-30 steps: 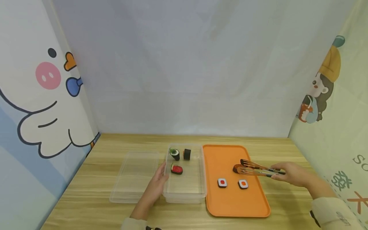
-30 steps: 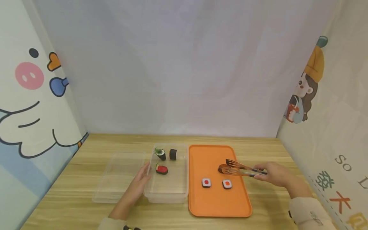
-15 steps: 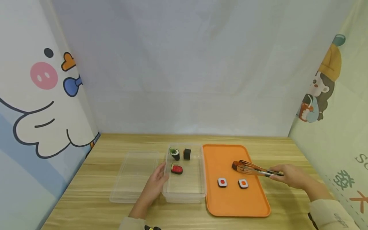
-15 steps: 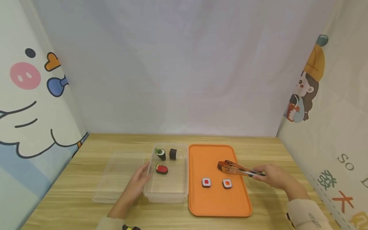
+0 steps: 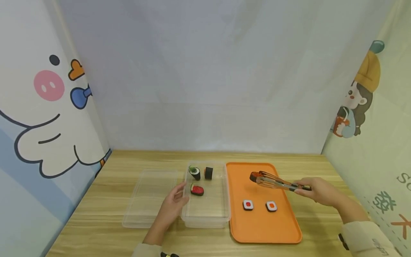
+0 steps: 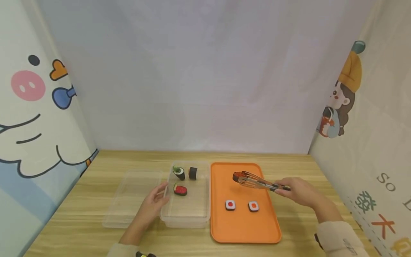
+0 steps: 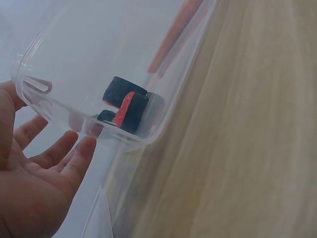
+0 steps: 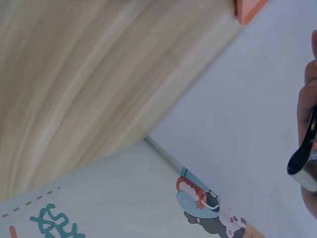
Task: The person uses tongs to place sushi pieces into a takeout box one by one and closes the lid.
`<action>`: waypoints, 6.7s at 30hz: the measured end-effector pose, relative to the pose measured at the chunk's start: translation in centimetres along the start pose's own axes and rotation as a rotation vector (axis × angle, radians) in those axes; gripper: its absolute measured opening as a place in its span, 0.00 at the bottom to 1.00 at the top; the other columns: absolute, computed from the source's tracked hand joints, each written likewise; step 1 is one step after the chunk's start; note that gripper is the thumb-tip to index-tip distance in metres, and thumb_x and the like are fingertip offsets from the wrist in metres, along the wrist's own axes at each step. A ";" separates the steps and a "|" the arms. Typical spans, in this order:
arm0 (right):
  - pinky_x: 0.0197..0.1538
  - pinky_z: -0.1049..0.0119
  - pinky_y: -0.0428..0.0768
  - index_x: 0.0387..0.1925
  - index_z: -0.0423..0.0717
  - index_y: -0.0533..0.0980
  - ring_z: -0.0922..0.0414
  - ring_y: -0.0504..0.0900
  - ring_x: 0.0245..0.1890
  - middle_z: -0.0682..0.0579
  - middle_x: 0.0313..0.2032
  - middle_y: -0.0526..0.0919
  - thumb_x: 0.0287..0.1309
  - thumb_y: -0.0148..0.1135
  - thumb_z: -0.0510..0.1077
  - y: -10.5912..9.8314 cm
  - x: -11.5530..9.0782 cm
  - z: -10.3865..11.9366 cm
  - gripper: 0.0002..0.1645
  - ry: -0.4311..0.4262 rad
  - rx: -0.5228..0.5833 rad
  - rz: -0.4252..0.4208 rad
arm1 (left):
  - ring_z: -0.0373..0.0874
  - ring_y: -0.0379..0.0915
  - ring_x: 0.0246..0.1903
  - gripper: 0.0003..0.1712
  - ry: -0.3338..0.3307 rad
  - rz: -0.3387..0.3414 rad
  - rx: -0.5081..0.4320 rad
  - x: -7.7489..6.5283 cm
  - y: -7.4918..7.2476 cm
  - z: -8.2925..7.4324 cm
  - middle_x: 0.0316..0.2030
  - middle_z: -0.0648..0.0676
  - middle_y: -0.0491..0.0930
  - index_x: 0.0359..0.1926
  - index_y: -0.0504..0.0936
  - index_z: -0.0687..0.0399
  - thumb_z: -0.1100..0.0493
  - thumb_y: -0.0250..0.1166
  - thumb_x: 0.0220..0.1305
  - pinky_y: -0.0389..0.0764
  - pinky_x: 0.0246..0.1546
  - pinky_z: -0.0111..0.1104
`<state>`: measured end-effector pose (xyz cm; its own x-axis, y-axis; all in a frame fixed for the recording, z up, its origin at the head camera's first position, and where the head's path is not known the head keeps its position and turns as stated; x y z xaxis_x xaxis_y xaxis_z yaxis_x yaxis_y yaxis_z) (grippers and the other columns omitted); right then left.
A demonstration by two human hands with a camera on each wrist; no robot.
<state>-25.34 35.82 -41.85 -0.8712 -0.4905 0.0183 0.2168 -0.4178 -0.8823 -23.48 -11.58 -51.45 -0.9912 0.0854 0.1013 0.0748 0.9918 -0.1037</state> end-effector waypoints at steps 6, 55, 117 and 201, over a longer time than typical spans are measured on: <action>0.27 0.66 0.72 0.54 0.35 0.79 0.64 0.70 0.24 0.50 0.42 0.83 0.65 0.62 0.50 -0.5 1.8 3.3 0.24 -0.061 -0.105 -0.040 | 0.64 0.66 0.59 0.30 -0.013 -0.019 0.026 -0.1 -0.1 -0.3 0.63 0.68 0.65 0.68 0.67 0.62 0.67 0.60 0.66 0.75 0.54 0.52; 0.29 0.65 0.72 0.50 0.38 0.80 0.66 0.71 0.27 0.61 0.35 0.80 0.64 0.62 0.53 0.0 5.1 7.2 0.23 -0.153 -0.154 0.004 | 0.67 0.65 0.59 0.28 -0.005 -0.057 0.076 -1.3 0.0 -3.1 0.62 0.70 0.67 0.66 0.68 0.66 0.70 0.58 0.64 0.73 0.56 0.53; 0.34 0.63 0.80 0.51 0.36 0.81 0.60 0.80 0.37 0.47 0.45 0.84 0.64 0.62 0.53 1.6 0.5 5.5 0.25 -0.144 -0.078 0.048 | 0.67 0.64 0.60 0.28 0.002 -0.049 0.073 -2.0 0.3 -4.1 0.62 0.71 0.66 0.66 0.67 0.68 0.70 0.57 0.65 0.70 0.57 0.54; 0.32 0.64 0.78 0.49 0.38 0.82 0.62 0.79 0.35 0.53 0.42 0.84 0.61 0.65 0.52 1.8 -0.8 4.1 0.23 -0.138 -0.110 0.033 | 0.63 0.66 0.60 0.28 0.026 -0.069 0.081 -0.1 0.2 0.6 0.62 0.66 0.68 0.66 0.69 0.60 0.67 0.59 0.65 0.72 0.57 0.51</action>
<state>-22.44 32.36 -41.50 -0.7938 -0.6064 0.0464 0.1882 -0.3175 -0.9294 -23.41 -11.44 -52.03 -0.9904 0.0210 0.1367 -0.0033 0.9845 -0.1753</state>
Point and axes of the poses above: each hand's wrist, its own x-axis towards the middle knuckle, its own y-axis out of the palm, z = x × y, the point moved 2 cm from there along x, towards the middle knuckle
